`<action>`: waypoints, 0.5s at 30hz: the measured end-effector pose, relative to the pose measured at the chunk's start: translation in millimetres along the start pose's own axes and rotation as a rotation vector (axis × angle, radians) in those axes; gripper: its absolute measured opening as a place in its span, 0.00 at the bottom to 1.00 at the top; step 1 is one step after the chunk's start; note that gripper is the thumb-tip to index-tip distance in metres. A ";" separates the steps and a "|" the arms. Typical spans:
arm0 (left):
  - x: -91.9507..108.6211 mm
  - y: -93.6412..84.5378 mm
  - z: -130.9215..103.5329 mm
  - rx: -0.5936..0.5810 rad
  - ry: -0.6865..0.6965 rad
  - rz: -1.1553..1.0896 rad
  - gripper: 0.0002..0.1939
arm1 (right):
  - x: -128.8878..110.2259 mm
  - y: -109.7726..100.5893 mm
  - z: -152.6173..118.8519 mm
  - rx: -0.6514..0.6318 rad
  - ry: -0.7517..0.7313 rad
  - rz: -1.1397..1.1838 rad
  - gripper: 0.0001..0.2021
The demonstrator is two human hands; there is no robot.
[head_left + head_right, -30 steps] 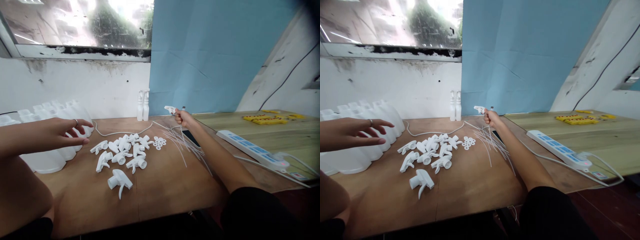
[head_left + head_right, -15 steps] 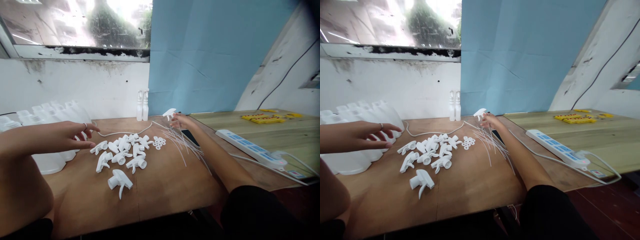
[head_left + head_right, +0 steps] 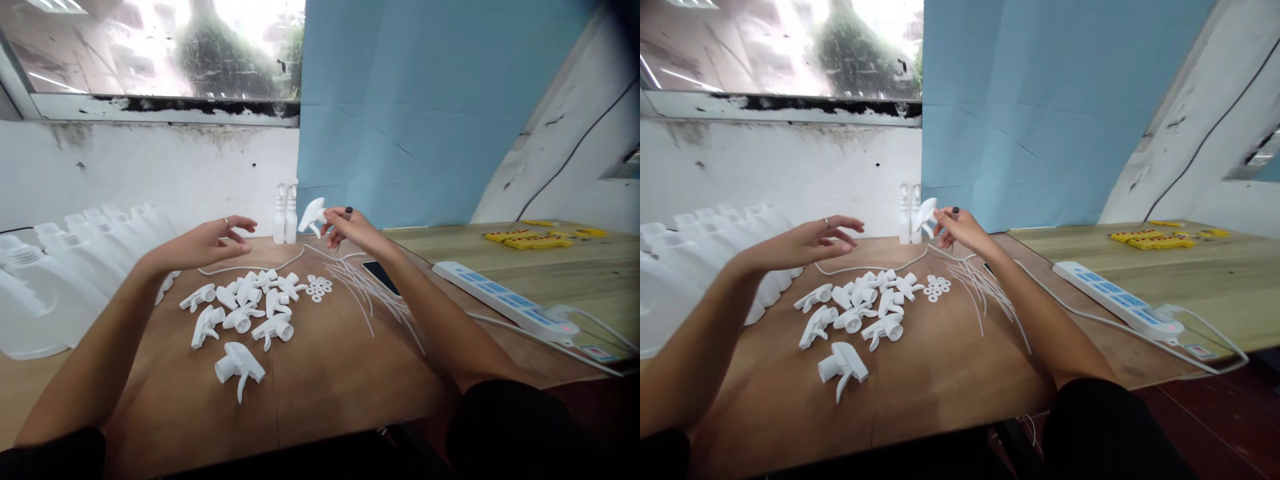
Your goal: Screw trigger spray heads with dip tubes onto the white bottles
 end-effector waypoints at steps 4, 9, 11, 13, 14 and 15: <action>-2.7 33.8 21.7 0.215 0.092 -0.459 0.33 | -46.3 52.8 -33.8 -0.144 -0.217 -0.170 0.19; -12.4 80.0 27.5 0.186 -0.149 -0.882 0.18 | -79.6 83.8 -62.4 -0.150 -0.513 -0.325 0.18; -14.3 84.5 27.7 0.201 -0.188 -1.057 0.12 | -86.2 78.4 -66.2 -0.110 -0.543 -0.271 0.20; -15.9 85.0 28.7 0.209 -0.204 -1.186 0.12 | -89.2 66.0 -68.0 -0.037 -0.509 -0.180 0.24; -16.7 84.7 29.3 0.211 -0.208 -1.217 0.12 | -89.6 60.2 -69.1 -0.013 -0.476 -0.124 0.26; -18.0 84.1 29.9 0.223 -0.212 -1.233 0.13 | -89.3 56.0 -70.4 -0.006 -0.436 -0.065 0.28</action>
Point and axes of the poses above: each hand's wrist, its own z-axis towards the middle knuckle, its own y-axis out of the palm, x = y × z, the point moved 6 cm from there along z, towards the middle knuckle, and after that the axes turned 6 degrees about -z, right-handed, at the moved point
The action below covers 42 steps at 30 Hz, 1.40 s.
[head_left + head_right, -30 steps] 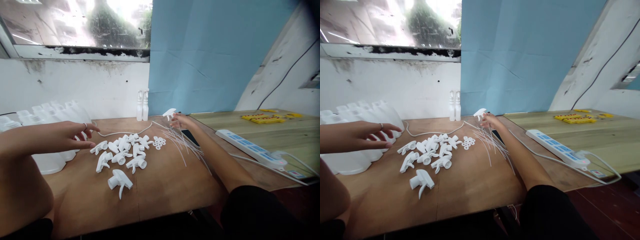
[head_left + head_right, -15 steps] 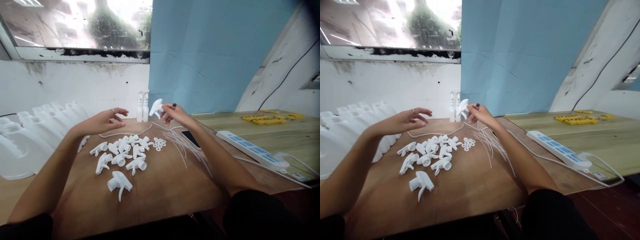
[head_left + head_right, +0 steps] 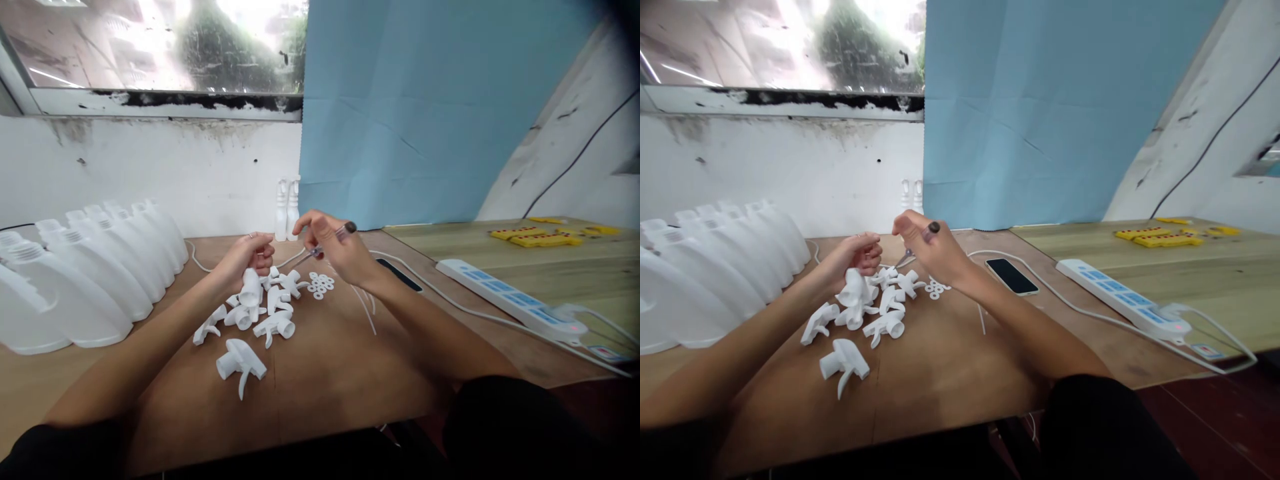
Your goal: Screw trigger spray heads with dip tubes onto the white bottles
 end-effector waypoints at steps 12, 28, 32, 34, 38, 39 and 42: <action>-2.1 -15.0 3.3 0.219 -0.135 -0.328 0.17 | -31.8 20.3 -13.1 -0.095 -0.294 -0.278 0.23; -10.7 10.3 -14.9 0.111 -0.087 -0.308 0.17 | -20.7 41.4 -23.0 0.152 -0.584 -0.585 0.08; -7.7 33.0 -26.1 -0.112 0.033 -0.079 0.22 | -13.8 28.7 -13.9 0.212 -0.456 -0.485 0.08; -2.7 34.9 -27.5 -0.139 0.134 0.005 0.21 | -16.7 25.2 -11.5 0.196 -0.467 -0.444 0.10; 6.4 21.6 -21.1 -0.044 0.178 0.024 0.16 | -24.6 13.0 -10.2 0.146 -0.447 -0.263 0.09; 7.8 17.0 -18.5 -0.015 0.159 0.020 0.16 | -23.7 7.8 -9.9 0.151 -0.394 -0.192 0.09; 12.0 5.2 -10.4 0.041 0.127 0.031 0.17 | -20.3 -4.8 -11.5 0.161 -0.271 0.006 0.07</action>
Point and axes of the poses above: each hand's wrist, its own z-axis towards the middle knuckle, its own y-axis out of the palm, x = y × z, the point moved 6 cm from there along z, towards the middle knuckle, and after that the axes turned 6 degrees about -z, right-handed, at the moved point
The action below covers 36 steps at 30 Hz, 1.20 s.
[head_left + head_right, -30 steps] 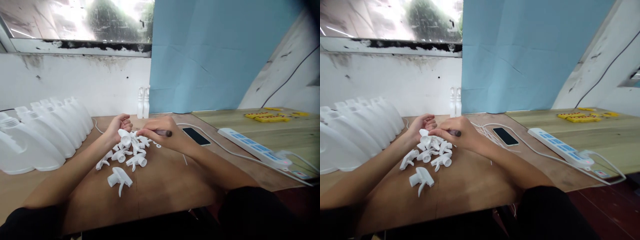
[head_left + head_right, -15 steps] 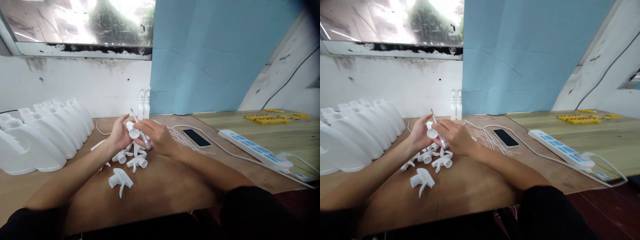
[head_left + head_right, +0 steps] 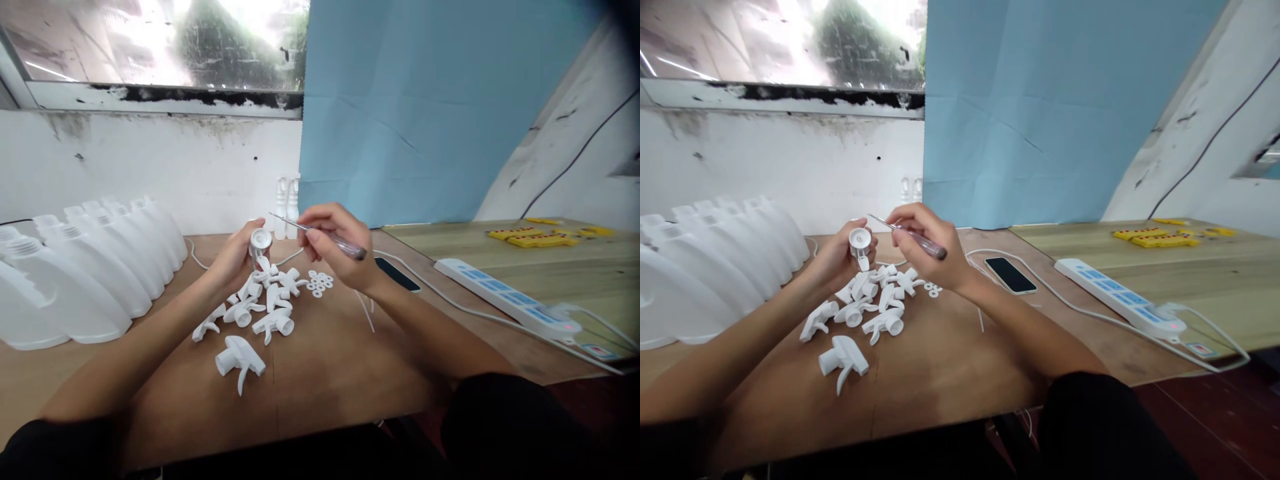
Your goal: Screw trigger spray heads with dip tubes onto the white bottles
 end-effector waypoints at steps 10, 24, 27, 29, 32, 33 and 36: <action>1.4 -15.2 7.3 0.107 0.113 0.151 0.15 | 5.5 10.4 2.3 -0.146 0.090 -0.063 0.06; 15.7 -5.8 -5.4 0.166 0.264 0.243 0.14 | -13.1 25.7 -11.5 -0.060 -0.420 -0.496 0.08; 19.9 -5.6 -4.7 0.174 0.304 0.327 0.14 | -14.3 25.0 -9.8 -0.005 -0.407 -0.517 0.09; 20.3 -5.9 -4.8 0.183 0.305 0.353 0.14 | -14.8 24.5 -8.9 0.017 -0.397 -0.508 0.10; 20.2 -6.0 -6.0 0.197 0.303 0.406 0.14 | -12.5 22.1 -6.6 0.003 -0.330 -0.445 0.11; 19.8 -5.8 -6.3 0.197 0.299 0.425 0.14 | -11.3 20.6 -5.7 -0.001 -0.295 -0.419 0.11; 17.1 -5.1 -6.4 0.187 0.261 0.439 0.14 | -6.6 17.8 -3.6 -0.032 -0.170 -0.338 0.11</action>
Point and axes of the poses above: each hand's wrist, its own z-axis towards the middle knuckle, its own y-axis out of the palm, x = y × z, the point moved 6 cm from there along z, towards the middle knuckle, and after that the axes turned 6 degrees about -z, right-handed, at the moved point
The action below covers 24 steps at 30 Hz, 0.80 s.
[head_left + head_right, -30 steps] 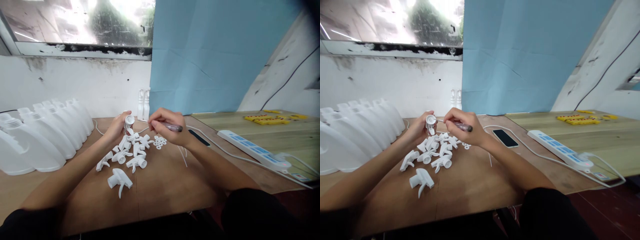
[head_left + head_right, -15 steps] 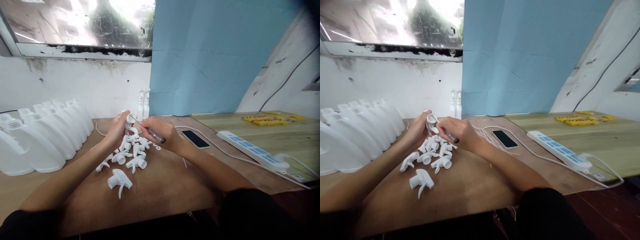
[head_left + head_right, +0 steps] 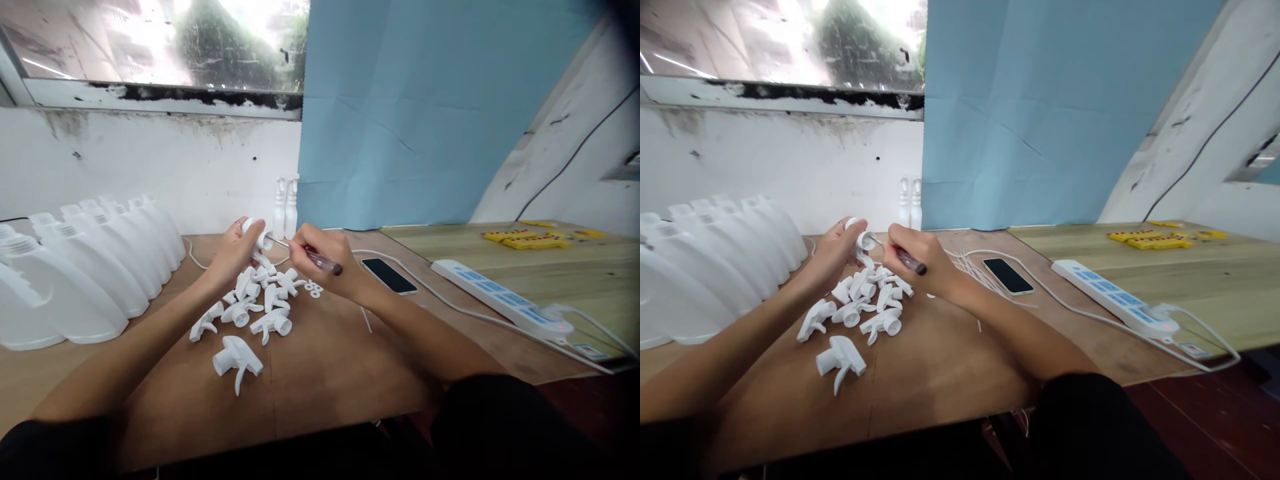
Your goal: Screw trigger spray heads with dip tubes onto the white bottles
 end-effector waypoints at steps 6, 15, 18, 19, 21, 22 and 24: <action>2.1 3.6 -4.1 -0.022 -0.071 -0.128 0.11 | 5.4 2.7 -3.9 0.035 0.101 0.074 0.12; -9.7 15.3 -5.8 -0.309 -0.253 -0.072 0.16 | 30.1 10.4 -3.6 -0.118 0.523 0.718 0.09; -9.9 17.8 -7.5 -0.367 -0.297 -0.151 0.18 | 29.7 14.7 -2.8 -0.123 0.539 0.840 0.09; -9.7 18.3 -7.9 -0.382 -0.322 -0.206 0.18 | 28.2 15.8 -2.6 -0.120 0.510 0.851 0.09; -9.7 19.1 -7.9 -0.415 -0.385 -0.326 0.17 | 24.2 17.3 -2.4 -0.120 0.420 0.826 0.11; -10.2 19.3 -7.5 -0.434 -0.422 -0.370 0.17 | 22.2 17.7 -2.4 -0.121 0.370 0.797 0.11; -13.5 19.8 -7.3 -0.472 -0.528 -0.432 0.17 | 19.6 16.5 -1.7 -0.108 0.280 0.699 0.09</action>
Point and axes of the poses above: each hand's wrist, its own z-axis towards the middle knuckle, its own y-axis out of the palm, x = y × z, the point moved 6 cm from there along z, towards the middle knuckle, and after that the axes turned 6 degrees about -z, right-handed, at the moved point
